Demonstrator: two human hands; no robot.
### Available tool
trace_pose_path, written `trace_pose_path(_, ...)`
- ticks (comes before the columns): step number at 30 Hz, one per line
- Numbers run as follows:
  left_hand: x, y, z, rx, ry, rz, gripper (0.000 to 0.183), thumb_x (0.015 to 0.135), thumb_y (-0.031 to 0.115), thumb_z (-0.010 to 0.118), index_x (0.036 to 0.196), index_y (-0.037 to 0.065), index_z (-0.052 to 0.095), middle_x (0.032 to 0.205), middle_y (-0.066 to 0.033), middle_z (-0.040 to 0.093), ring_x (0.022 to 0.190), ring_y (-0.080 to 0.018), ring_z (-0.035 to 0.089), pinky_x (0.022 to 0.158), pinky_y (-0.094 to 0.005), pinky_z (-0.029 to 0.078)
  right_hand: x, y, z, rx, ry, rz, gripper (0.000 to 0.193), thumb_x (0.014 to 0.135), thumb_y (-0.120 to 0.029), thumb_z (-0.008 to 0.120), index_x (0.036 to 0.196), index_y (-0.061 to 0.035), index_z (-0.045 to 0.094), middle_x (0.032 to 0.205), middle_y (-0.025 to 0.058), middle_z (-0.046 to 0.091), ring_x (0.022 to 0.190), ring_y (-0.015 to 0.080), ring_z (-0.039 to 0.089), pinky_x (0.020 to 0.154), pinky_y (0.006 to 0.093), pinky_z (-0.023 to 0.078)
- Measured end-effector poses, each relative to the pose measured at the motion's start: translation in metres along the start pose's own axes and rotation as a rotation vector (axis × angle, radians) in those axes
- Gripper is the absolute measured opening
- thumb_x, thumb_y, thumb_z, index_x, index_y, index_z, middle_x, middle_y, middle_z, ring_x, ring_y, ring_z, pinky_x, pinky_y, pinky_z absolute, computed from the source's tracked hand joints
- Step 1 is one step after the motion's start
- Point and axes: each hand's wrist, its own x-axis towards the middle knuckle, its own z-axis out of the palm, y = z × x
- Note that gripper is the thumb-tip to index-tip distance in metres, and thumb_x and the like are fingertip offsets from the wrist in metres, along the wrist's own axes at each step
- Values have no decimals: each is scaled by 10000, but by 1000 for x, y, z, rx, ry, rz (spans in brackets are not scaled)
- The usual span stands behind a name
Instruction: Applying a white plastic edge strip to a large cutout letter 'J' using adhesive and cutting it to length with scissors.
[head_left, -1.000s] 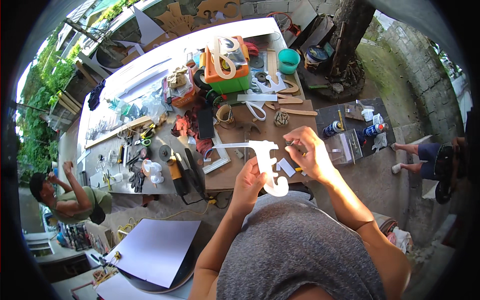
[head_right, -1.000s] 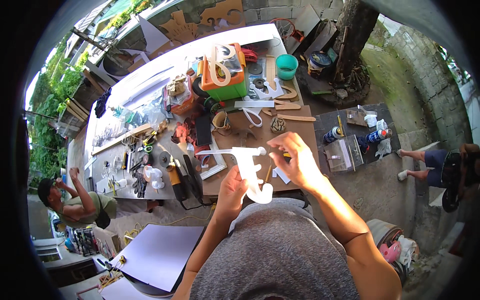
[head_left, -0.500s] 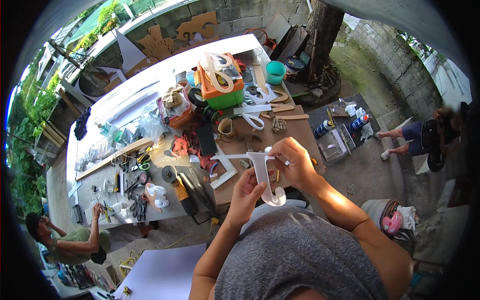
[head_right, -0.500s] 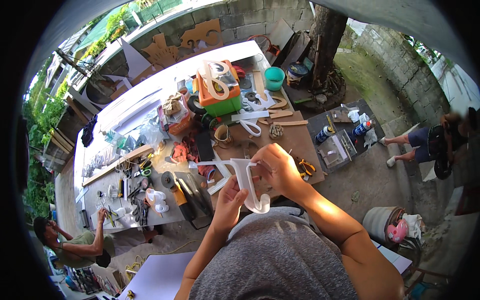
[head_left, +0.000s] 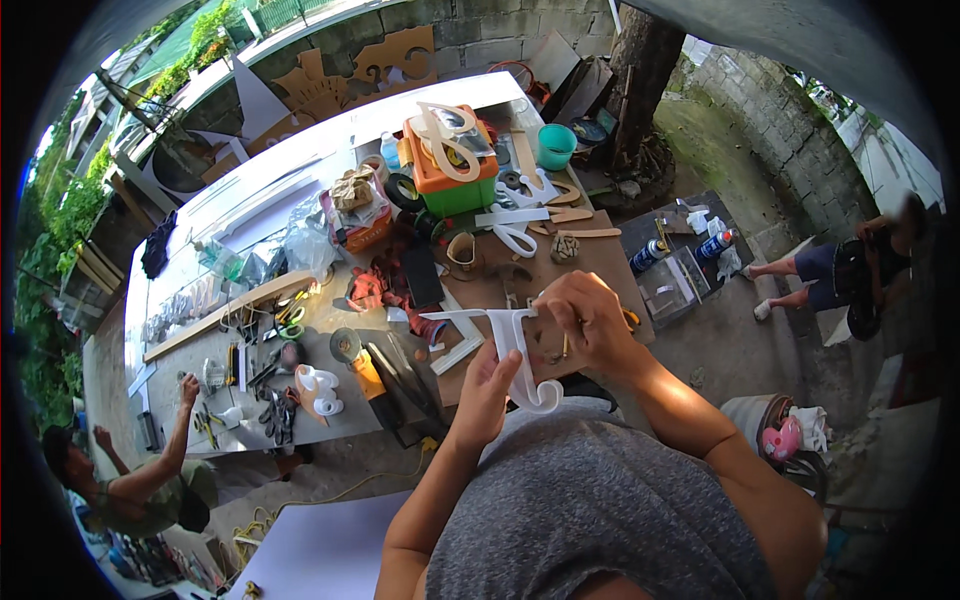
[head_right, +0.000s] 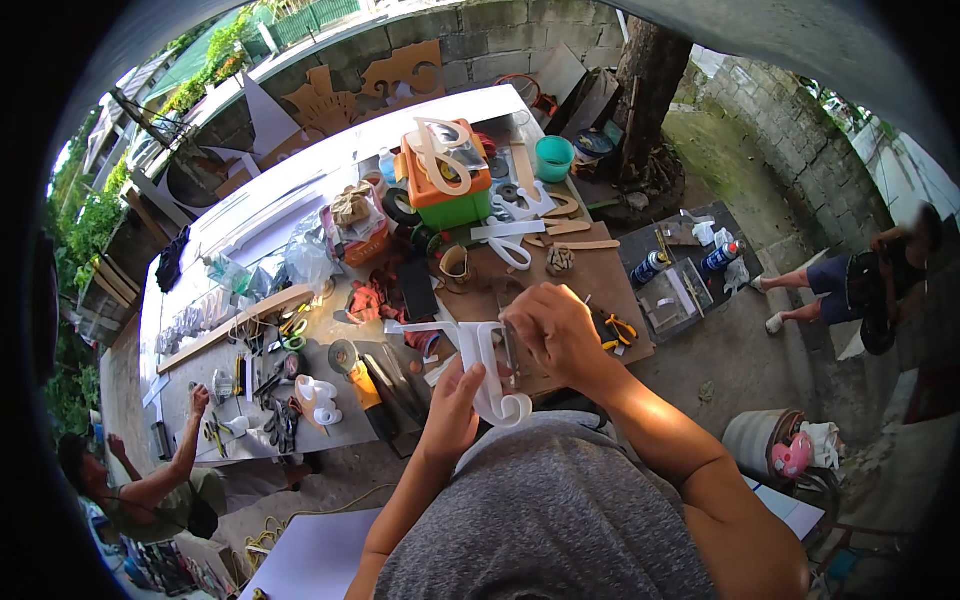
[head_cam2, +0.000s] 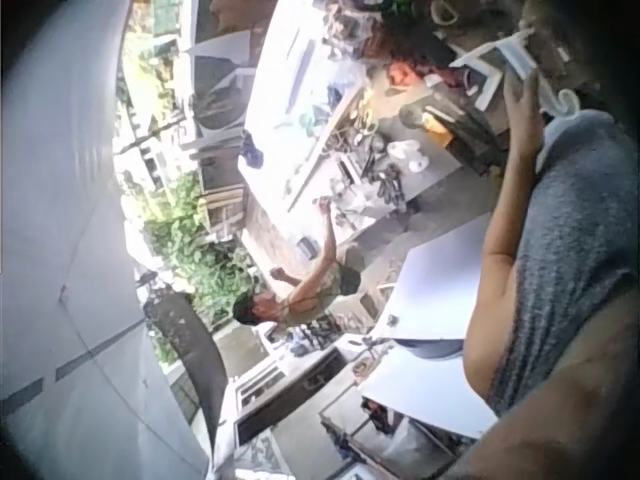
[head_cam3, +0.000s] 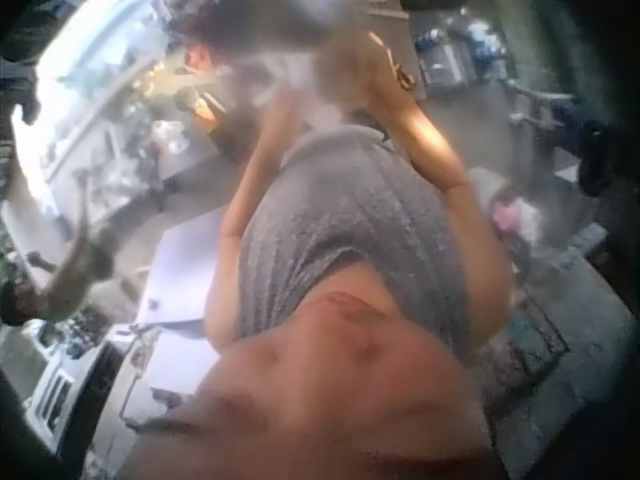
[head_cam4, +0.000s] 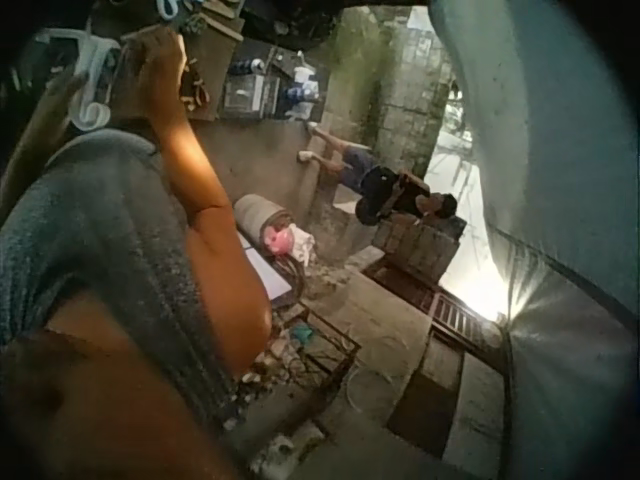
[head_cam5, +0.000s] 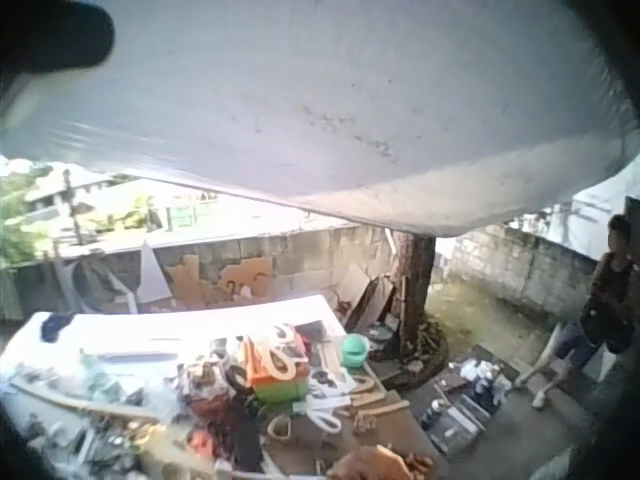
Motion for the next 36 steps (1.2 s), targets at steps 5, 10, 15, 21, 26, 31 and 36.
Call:
trace_pose_path(5, -3, 9, -5, -27, 39, 33, 416, 1029, 314, 567, 1322, 28, 495, 1108, -77, 651, 952, -130, 643, 831, -289, 516, 0, 0, 2, 22, 72, 113, 213, 1030, -111, 496, 1024, -12, 685, 904, 97, 666, 794, 231, 638, 713, 338, 501)
trace_pose_path(10, -5, 13, -9, 28, 20, 67, 419, 1018, 270, 595, 1314, 9, 457, 1100, -87, 654, 921, -126, 640, 818, -289, 519, -5, -9, 9, 32, 40, 167, 173, 1013, -77, 517, 1097, -29, 661, 942, 93, 663, 804, 221, 642, 723, 328, 505)
trace_pose_path(15, -5, 12, -10, 68, 2, 76, 418, 1006, 225, 619, 1311, 3, 438, 1114, -103, 652, 931, -127, 639, 834, -293, 524, -8, -15, 20, 14, 15, 169, 188, 938, -43, 612, 1123, -52, 643, 939, 101, 639, 816, 280, 636, 720, 376, 506)
trace_pose_path(21, -5, 15, -3, 98, -29, 102, 427, 980, 151, 652, 1308, -12, 432, 1152, -118, 643, 984, -144, 643, 867, -308, 531, -9, -16, 18, 12, -41, 190, 254, 883, -3, 665, 1132, -32, 625, 986, 105, 646, 839, 233, 650, 767, 345, 525)
trace_pose_path(26, -1, 3, -3, 194, -46, 194, 469, 941, 92, 698, 1312, -26, 437, 1168, -130, 635, 1065, -191, 639, 914, -328, 525, -16, -11, 15, 49, -13, 142, 287, 821, 27, 713, 1087, -32, 621, 1017, 115, 646, 838, 222, 649, 747, 335, 528)
trace_pose_path(31, 4, -4, -5, 346, -20, 235, 413, 927, 86, 720, 1260, -34, 507, 1176, -119, 628, 1099, -211, 624, 944, -355, 514, -21, -10, 7, 58, 53, 126, 241, 844, -1, 712, 1065, -43, 625, 994, 106, 653, 814, 231, 647, 719, 337, 529)
trace_pose_path(36, 12, -10, 2, 386, -31, 269, 387, 925, 81, 722, 1237, -47, 533, 1167, -112, 631, 1112, -200, 616, 939, -348, 509, -24, -8, -6, 106, 71, 135, 194, 881, -56, 701, 1061, -52, 628, 975, 101, 656, 800, 250, 648, 705, 350, 531)
